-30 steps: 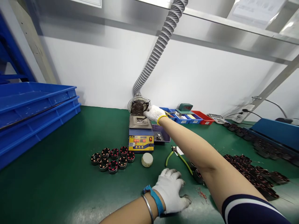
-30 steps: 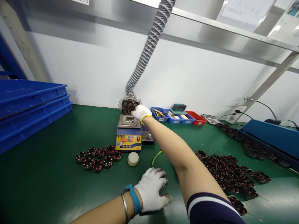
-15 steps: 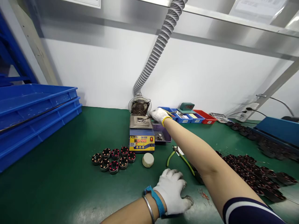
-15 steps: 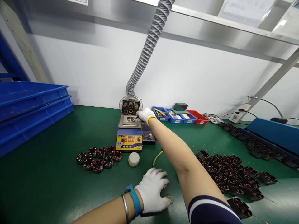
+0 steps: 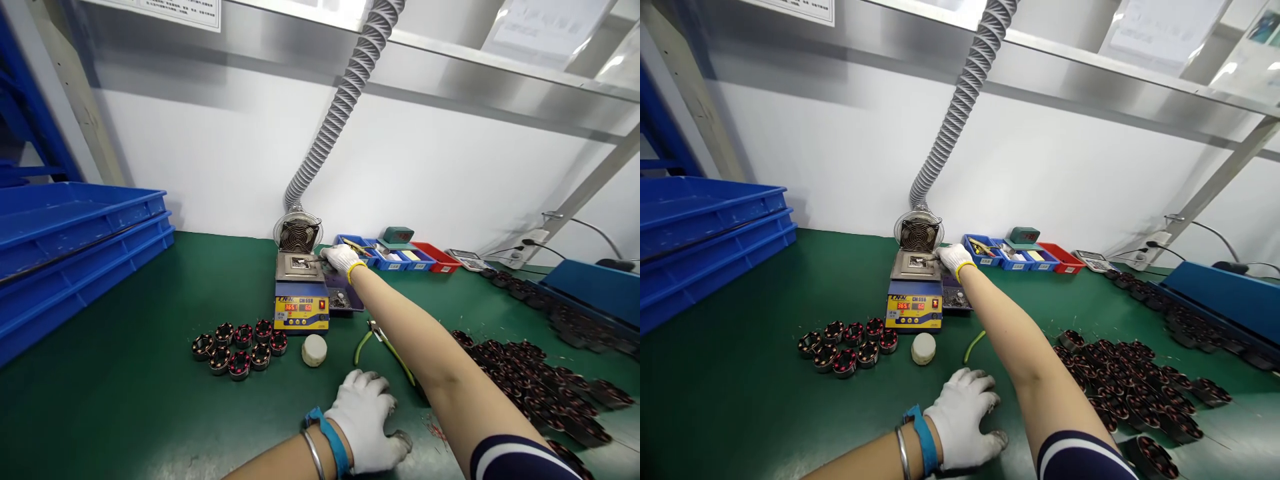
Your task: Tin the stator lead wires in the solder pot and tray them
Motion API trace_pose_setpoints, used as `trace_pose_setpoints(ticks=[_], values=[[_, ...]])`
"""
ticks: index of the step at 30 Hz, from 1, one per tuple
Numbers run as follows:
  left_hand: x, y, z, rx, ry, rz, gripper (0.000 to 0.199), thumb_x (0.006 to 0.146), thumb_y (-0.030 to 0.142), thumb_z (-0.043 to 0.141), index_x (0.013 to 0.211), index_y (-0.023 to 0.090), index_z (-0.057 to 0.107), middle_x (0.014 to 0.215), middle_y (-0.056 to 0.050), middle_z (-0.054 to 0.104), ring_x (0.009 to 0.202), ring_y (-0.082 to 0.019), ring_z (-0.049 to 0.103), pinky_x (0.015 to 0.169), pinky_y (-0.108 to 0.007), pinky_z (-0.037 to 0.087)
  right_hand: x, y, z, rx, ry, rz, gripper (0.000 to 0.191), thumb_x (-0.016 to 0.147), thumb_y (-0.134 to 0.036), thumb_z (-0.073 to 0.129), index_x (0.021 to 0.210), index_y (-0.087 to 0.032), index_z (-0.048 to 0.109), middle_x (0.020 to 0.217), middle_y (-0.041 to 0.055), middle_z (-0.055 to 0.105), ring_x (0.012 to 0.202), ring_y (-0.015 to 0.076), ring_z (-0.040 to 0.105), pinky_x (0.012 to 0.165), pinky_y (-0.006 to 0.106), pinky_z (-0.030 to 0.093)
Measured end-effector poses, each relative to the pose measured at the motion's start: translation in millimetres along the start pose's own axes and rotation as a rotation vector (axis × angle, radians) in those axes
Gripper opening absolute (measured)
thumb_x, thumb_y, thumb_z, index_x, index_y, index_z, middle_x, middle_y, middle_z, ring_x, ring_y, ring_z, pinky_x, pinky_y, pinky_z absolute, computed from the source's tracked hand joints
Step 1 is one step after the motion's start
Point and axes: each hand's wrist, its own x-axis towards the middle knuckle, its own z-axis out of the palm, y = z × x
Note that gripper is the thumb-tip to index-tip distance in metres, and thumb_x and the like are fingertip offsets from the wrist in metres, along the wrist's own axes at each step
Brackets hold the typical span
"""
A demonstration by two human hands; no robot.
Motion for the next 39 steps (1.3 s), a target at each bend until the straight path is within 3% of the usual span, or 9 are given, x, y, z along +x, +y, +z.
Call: trace_pose_setpoints(ticks=[4, 11, 17, 21, 26, 29, 33, 39], values=[[0, -1, 2.0, -0.010, 0.018, 0.006, 0.053, 0.076, 0.049, 0.060, 0.117, 0.017, 0.065, 0.135, -0.010, 0.053, 0.131, -0.031, 0.039, 0.116, -0.049, 0.022, -7, 10, -7, -0.013, -0.017, -0.012, 0.015, 0.076, -0.026, 0.058, 0.076, -0.012, 0.064, 0.054, 0.0016, 0.057, 0.039, 0.0087, 0.046, 0.042, 0.020, 0.039], [0, -3, 3.0, -0.015, 0.034, 0.011, 0.052, 0.076, 0.049, 0.060, 0.118, 0.018, 0.065, 0.134, -0.010, 0.054, 0.130, -0.031, 0.040, 0.115, -0.050, 0.023, -15, 16, -17, -0.165, 0.048, -0.108, 0.026, 0.078, -0.036, 0.057, 0.086, -0.016, 0.072, 0.065, 0.0008, 0.063, 0.057, 0.0111, 0.057, 0.056, 0.019, 0.041], [0, -2, 4.5, -0.003, 0.051, 0.027, 0.050, 0.074, 0.049, 0.061, 0.113, 0.018, 0.066, 0.132, -0.010, 0.055, 0.129, -0.031, 0.041, 0.114, -0.049, 0.025, -34, 20, -19, -0.282, 0.029, -0.149, 0.028, 0.082, -0.033, 0.054, 0.097, -0.022, 0.074, 0.077, 0.0003, 0.068, 0.075, 0.0151, 0.062, 0.068, 0.022, 0.042], [0, -2, 5.0, 0.014, 0.048, 0.031, 0.049, 0.076, 0.049, 0.061, 0.113, 0.017, 0.066, 0.131, -0.010, 0.055, 0.129, -0.031, 0.041, 0.114, -0.050, 0.026, -43, 23, -22, -0.302, 0.042, -0.198, 0.030, 0.084, -0.029, 0.051, 0.105, -0.024, 0.071, 0.097, -0.0003, 0.070, 0.094, 0.0158, 0.062, 0.081, 0.022, 0.044], [0, -4, 5.3, 0.030, 0.045, 0.041, 0.050, 0.076, 0.050, 0.060, 0.113, 0.017, 0.065, 0.132, -0.010, 0.055, 0.129, -0.031, 0.041, 0.114, -0.050, 0.026, -51, 25, -20, -0.313, 0.036, -0.224, 0.027, 0.082, -0.027, 0.055, 0.101, -0.023, 0.072, 0.104, 0.0020, 0.069, 0.105, 0.0208, 0.059, 0.090, 0.026, 0.044], [0, -4, 5.2, 0.033, 0.047, 0.046, 0.049, 0.076, 0.050, 0.060, 0.113, 0.018, 0.065, 0.131, -0.010, 0.055, 0.128, -0.032, 0.042, 0.113, -0.051, 0.026, -52, 26, -16, -0.252, 0.009, -0.200, 0.024, 0.080, -0.026, 0.057, 0.098, -0.023, 0.073, 0.096, 0.0014, 0.070, 0.099, 0.0198, 0.061, 0.087, 0.025, 0.045], [0, -3, 4.2, 0.025, 0.044, 0.032, 0.049, 0.075, 0.051, 0.060, 0.113, 0.019, 0.066, 0.131, -0.009, 0.055, 0.128, -0.032, 0.042, 0.113, -0.050, 0.026, -49, 27, -6, -0.082, -0.046, -0.107, 0.024, 0.080, -0.025, 0.056, 0.097, -0.019, 0.072, 0.074, 0.0012, 0.067, 0.072, 0.0141, 0.064, 0.069, 0.020, 0.049], [0, 0, -0.3, 0.018, 0.013, 0.006, 0.053, 0.075, 0.050, 0.060, 0.116, 0.017, 0.065, 0.134, -0.010, 0.054, 0.129, -0.032, 0.041, 0.114, -0.049, 0.025, -53, 24, 10, 0.198, -0.125, -0.030, 0.021, 0.082, -0.016, 0.051, 0.093, -0.014, 0.068, 0.062, -0.0018, 0.058, 0.045, 0.0066, 0.051, 0.055, 0.017, 0.050]])
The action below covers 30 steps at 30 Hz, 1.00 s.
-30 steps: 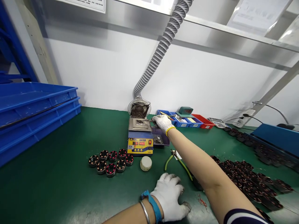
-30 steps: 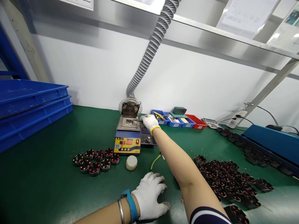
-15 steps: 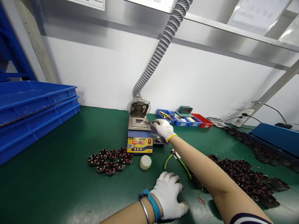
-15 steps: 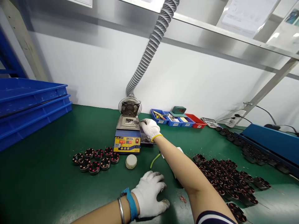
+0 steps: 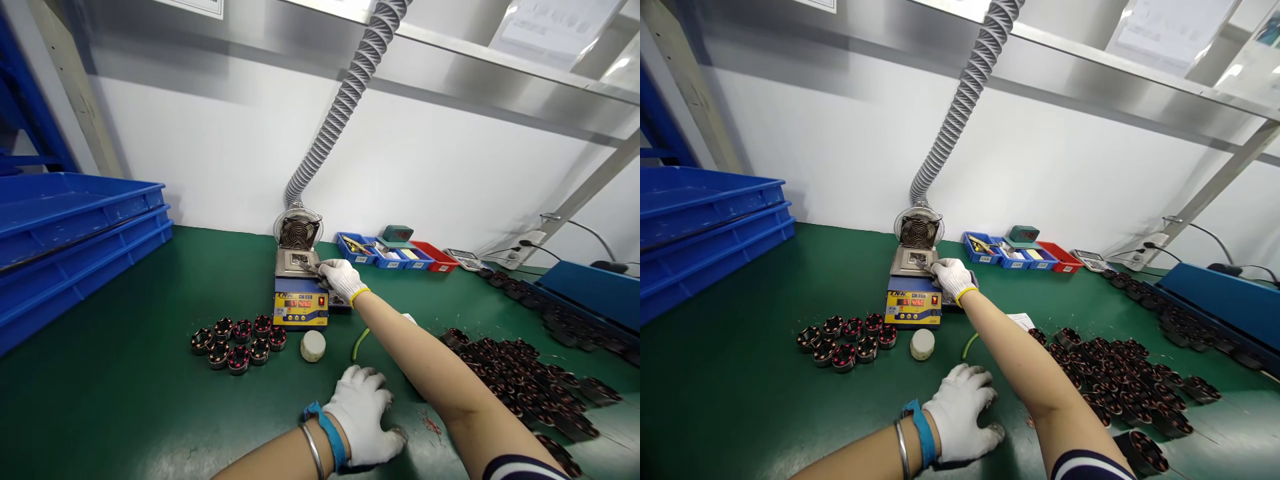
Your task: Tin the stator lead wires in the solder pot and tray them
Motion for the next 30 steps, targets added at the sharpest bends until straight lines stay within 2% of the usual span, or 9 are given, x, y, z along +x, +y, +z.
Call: trace_pose_setpoints(ticks=[5, 14, 20, 26, 30], values=[[-1, 3, -4.6, 0.004, -0.017, -0.008, 0.052, 0.075, 0.050, 0.060, 0.115, 0.017, 0.066, 0.134, -0.010, 0.054, 0.130, -0.032, 0.041, 0.114, -0.049, 0.026, -9, 1, 4, 0.123, -0.041, 0.006, 0.016, 0.079, -0.012, 0.054, 0.089, -0.014, 0.067, 0.060, -0.0032, 0.056, 0.043, 0.0057, 0.048, 0.050, 0.016, 0.048], [-1, 1, -2.5, 0.004, -0.002, -0.005, 0.052, 0.075, 0.049, 0.060, 0.115, 0.017, 0.066, 0.135, -0.009, 0.054, 0.129, -0.033, 0.042, 0.113, -0.050, 0.026, -16, 8, 4, 0.179, 0.004, 0.039, 0.020, 0.080, -0.012, 0.054, 0.096, -0.014, 0.066, 0.071, -0.0003, 0.064, 0.044, 0.0056, 0.051, 0.048, 0.016, 0.047], [-2, 1, -1.5, -0.004, 0.007, 0.000, 0.052, 0.075, 0.050, 0.059, 0.115, 0.018, 0.066, 0.135, -0.009, 0.054, 0.129, -0.033, 0.041, 0.113, -0.051, 0.026, -6, 7, -1, 0.160, 0.038, 0.008, 0.020, 0.082, -0.014, 0.054, 0.098, -0.016, 0.066, 0.065, -0.0031, 0.061, 0.045, 0.0061, 0.051, 0.049, 0.015, 0.047], [0, 1, -2.8, -0.001, -0.010, -0.009, 0.052, 0.074, 0.049, 0.061, 0.116, 0.018, 0.066, 0.135, -0.008, 0.054, 0.129, -0.032, 0.041, 0.114, -0.049, 0.026, 10, 8, 9, 0.100, 0.000, -0.049, 0.014, 0.080, -0.018, 0.060, 0.091, -0.015, 0.067, 0.055, -0.0039, 0.057, 0.044, 0.0075, 0.051, 0.048, 0.016, 0.045], [0, 2, -5.2, -0.004, -0.024, -0.012, 0.053, 0.074, 0.049, 0.062, 0.115, 0.017, 0.066, 0.134, -0.009, 0.054, 0.129, -0.033, 0.041, 0.114, -0.049, 0.026, 8, 8, 14, 0.074, -0.011, -0.068, 0.017, 0.080, -0.023, 0.062, 0.094, -0.016, 0.068, 0.057, -0.0031, 0.059, 0.045, 0.0079, 0.052, 0.048, 0.016, 0.044]])
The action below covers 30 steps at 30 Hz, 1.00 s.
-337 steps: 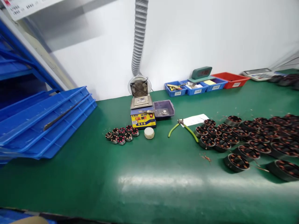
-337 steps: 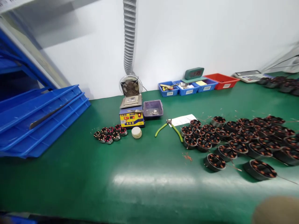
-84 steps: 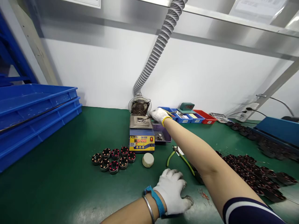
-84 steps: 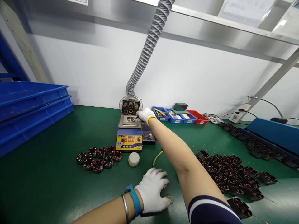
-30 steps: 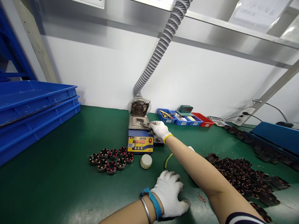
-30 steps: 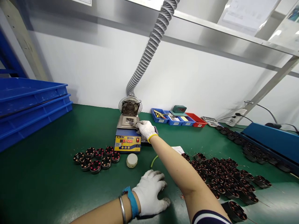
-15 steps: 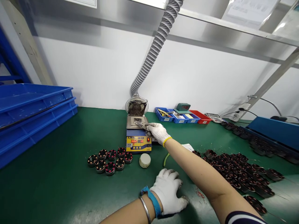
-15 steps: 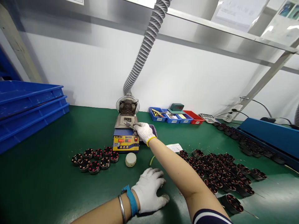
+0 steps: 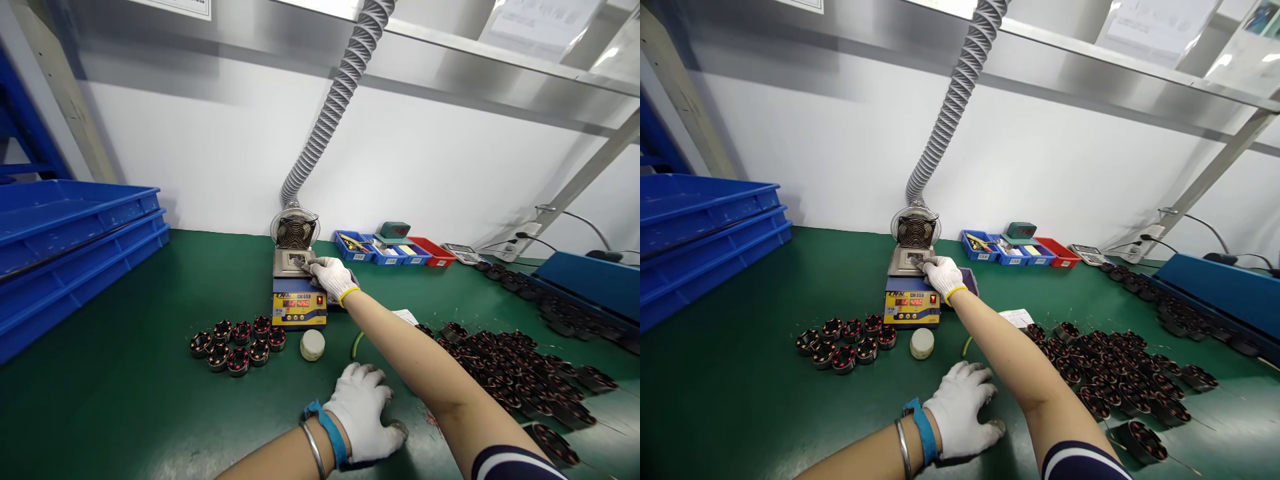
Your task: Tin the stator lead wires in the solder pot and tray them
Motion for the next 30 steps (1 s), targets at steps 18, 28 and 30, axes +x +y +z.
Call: trace_pose_setpoints(ticks=[18, 28, 30], values=[[-1, -1, 3.5, 0.007, 0.026, 0.005, 0.050, 0.075, 0.048, 0.061, 0.115, 0.018, 0.066, 0.135, -0.010, 0.054, 0.129, -0.033, 0.042, 0.113, -0.051, 0.027, -23, -5, -22, -0.021, 0.089, 0.074, 0.020, 0.080, -0.016, 0.054, 0.096, -0.017, 0.067, 0.069, -0.0016, 0.064, 0.049, 0.0073, 0.055, 0.049, 0.016, 0.046], [-1, 0, 0.3, 0.016, 0.008, -0.003, 0.052, 0.075, 0.049, 0.061, 0.116, 0.017, 0.066, 0.135, -0.009, 0.053, 0.129, -0.033, 0.041, 0.114, -0.049, 0.026, -18, -18, -11, -0.152, 0.061, 0.050, 0.011, 0.078, -0.019, 0.059, 0.083, -0.017, 0.069, 0.050, -0.0034, 0.056, 0.044, 0.0084, 0.052, 0.048, 0.016, 0.043], [-1, 0, 0.8, 0.012, 0.005, -0.003, 0.053, 0.074, 0.049, 0.061, 0.116, 0.017, 0.066, 0.136, -0.010, 0.053, 0.130, -0.033, 0.040, 0.115, -0.049, 0.026, -18, -20, -10, -0.159, 0.064, 0.057, 0.013, 0.079, -0.020, 0.058, 0.084, -0.017, 0.069, 0.051, -0.0035, 0.056, 0.043, 0.0078, 0.052, 0.049, 0.016, 0.044]])
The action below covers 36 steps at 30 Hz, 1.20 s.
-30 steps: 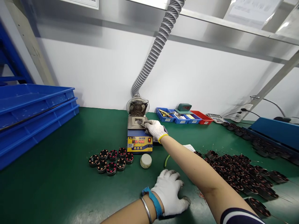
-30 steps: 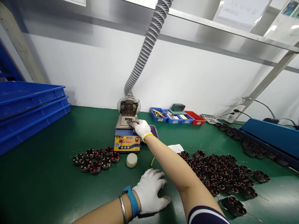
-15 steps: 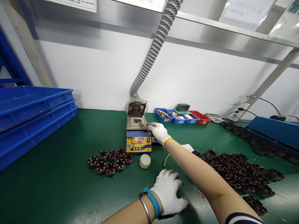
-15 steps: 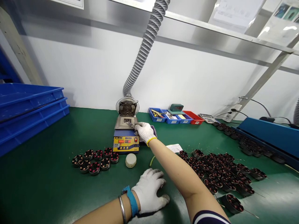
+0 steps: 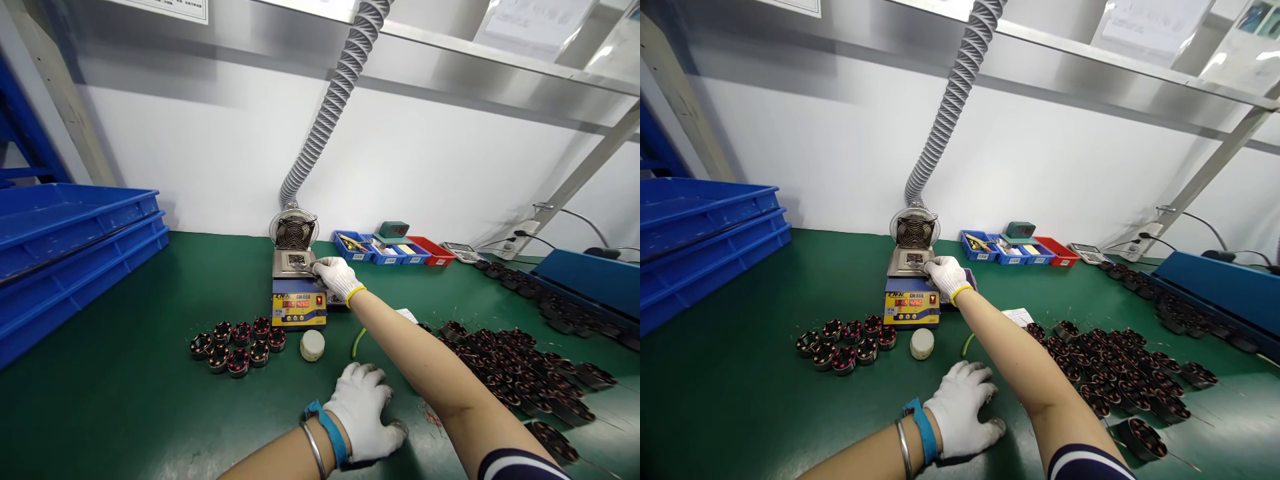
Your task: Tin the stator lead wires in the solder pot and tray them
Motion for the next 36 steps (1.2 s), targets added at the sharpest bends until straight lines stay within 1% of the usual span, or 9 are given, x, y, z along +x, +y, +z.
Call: trace_pose_setpoints(ticks=[5, 7, 10, 14, 18, 20, 26, 30, 36], values=[[0, -1, 1.9, -0.005, 0.003, 0.004, 0.053, 0.075, 0.049, 0.061, 0.117, 0.016, 0.066, 0.136, -0.010, 0.053, 0.130, -0.032, 0.041, 0.115, -0.049, 0.024, 7, -1, -12, -0.064, 0.026, -0.005, 0.015, 0.080, -0.023, 0.057, 0.086, -0.017, 0.070, 0.061, -0.0018, 0.062, 0.048, 0.0075, 0.056, 0.052, 0.015, 0.045], [0, -1, 1.8, -0.007, 0.003, 0.003, 0.053, 0.075, 0.048, 0.061, 0.116, 0.016, 0.066, 0.136, -0.010, 0.053, 0.130, -0.032, 0.041, 0.116, -0.048, 0.024, 11, -4, -19, -0.114, 0.038, -0.008, 0.014, 0.077, -0.024, 0.060, 0.084, -0.016, 0.070, 0.060, -0.0012, 0.063, 0.049, 0.0081, 0.057, 0.050, 0.015, 0.043], [1, 0, 1.0, -0.010, -0.005, -0.009, 0.053, 0.074, 0.048, 0.062, 0.117, 0.016, 0.066, 0.136, -0.010, 0.053, 0.131, -0.032, 0.040, 0.116, -0.048, 0.023, 16, -12, -25, -0.167, 0.023, -0.007, 0.012, 0.075, -0.023, 0.062, 0.079, -0.015, 0.070, 0.054, -0.0015, 0.060, 0.045, 0.0088, 0.055, 0.046, 0.016, 0.040], [1, 1, -0.5, -0.007, -0.019, -0.019, 0.054, 0.075, 0.047, 0.061, 0.119, 0.017, 0.065, 0.137, -0.010, 0.052, 0.132, -0.032, 0.039, 0.116, -0.048, 0.023, 17, -26, -23, -0.194, -0.013, -0.007, 0.011, 0.074, -0.021, 0.061, 0.068, -0.014, 0.065, 0.044, -0.0023, 0.053, 0.038, 0.0083, 0.048, 0.040, 0.017, 0.035], [1, 1, -1.1, -0.006, -0.025, -0.016, 0.053, 0.075, 0.047, 0.061, 0.119, 0.017, 0.065, 0.137, -0.010, 0.052, 0.132, -0.032, 0.039, 0.116, -0.049, 0.022, 14, -36, -16, -0.166, -0.030, -0.004, 0.014, 0.077, -0.019, 0.057, 0.064, -0.014, 0.061, 0.040, -0.0038, 0.048, 0.034, 0.0069, 0.041, 0.038, 0.017, 0.035], [0, 1, -0.9, -0.005, -0.026, -0.016, 0.053, 0.075, 0.046, 0.061, 0.119, 0.017, 0.065, 0.137, -0.010, 0.052, 0.131, -0.032, 0.040, 0.116, -0.049, 0.023, 14, -37, -14, -0.146, -0.036, -0.003, 0.016, 0.077, -0.018, 0.056, 0.062, -0.014, 0.059, 0.041, -0.0035, 0.048, 0.033, 0.0068, 0.041, 0.037, 0.017, 0.035], [0, 0, 1.6, -0.004, -0.002, 0.000, 0.053, 0.075, 0.047, 0.061, 0.118, 0.017, 0.065, 0.136, -0.010, 0.053, 0.131, -0.031, 0.040, 0.115, -0.049, 0.024, 15, -26, -10, -0.073, -0.029, 0.015, 0.010, 0.073, -0.019, 0.061, 0.064, -0.015, 0.062, 0.048, -0.0024, 0.054, 0.037, 0.0083, 0.048, 0.041, 0.017, 0.042], [1, -2, 3.0, -0.001, 0.011, 0.002, 0.052, 0.075, 0.048, 0.062, 0.117, 0.017, 0.066, 0.135, -0.010, 0.054, 0.130, -0.032, 0.041, 0.115, -0.050, 0.025, 9, -14, -7, 0.028, -0.020, 0.014, 0.004, 0.072, -0.018, 0.064, 0.070, -0.015, 0.066, 0.050, -0.0032, 0.055, 0.039, 0.0070, 0.048, 0.045, 0.016, 0.046], [1, -2, 3.1, 0.007, 0.027, 0.006, 0.052, 0.074, 0.048, 0.062, 0.116, 0.018, 0.067, 0.135, -0.009, 0.054, 0.129, -0.033, 0.042, 0.114, -0.050, 0.027, 2, 1, 1, 0.252, -0.039, 0.016, 0.009, 0.076, -0.014, 0.057, 0.080, -0.015, 0.065, 0.053, -0.0049, 0.054, 0.042, 0.0062, 0.047, 0.055, 0.019, 0.054]])
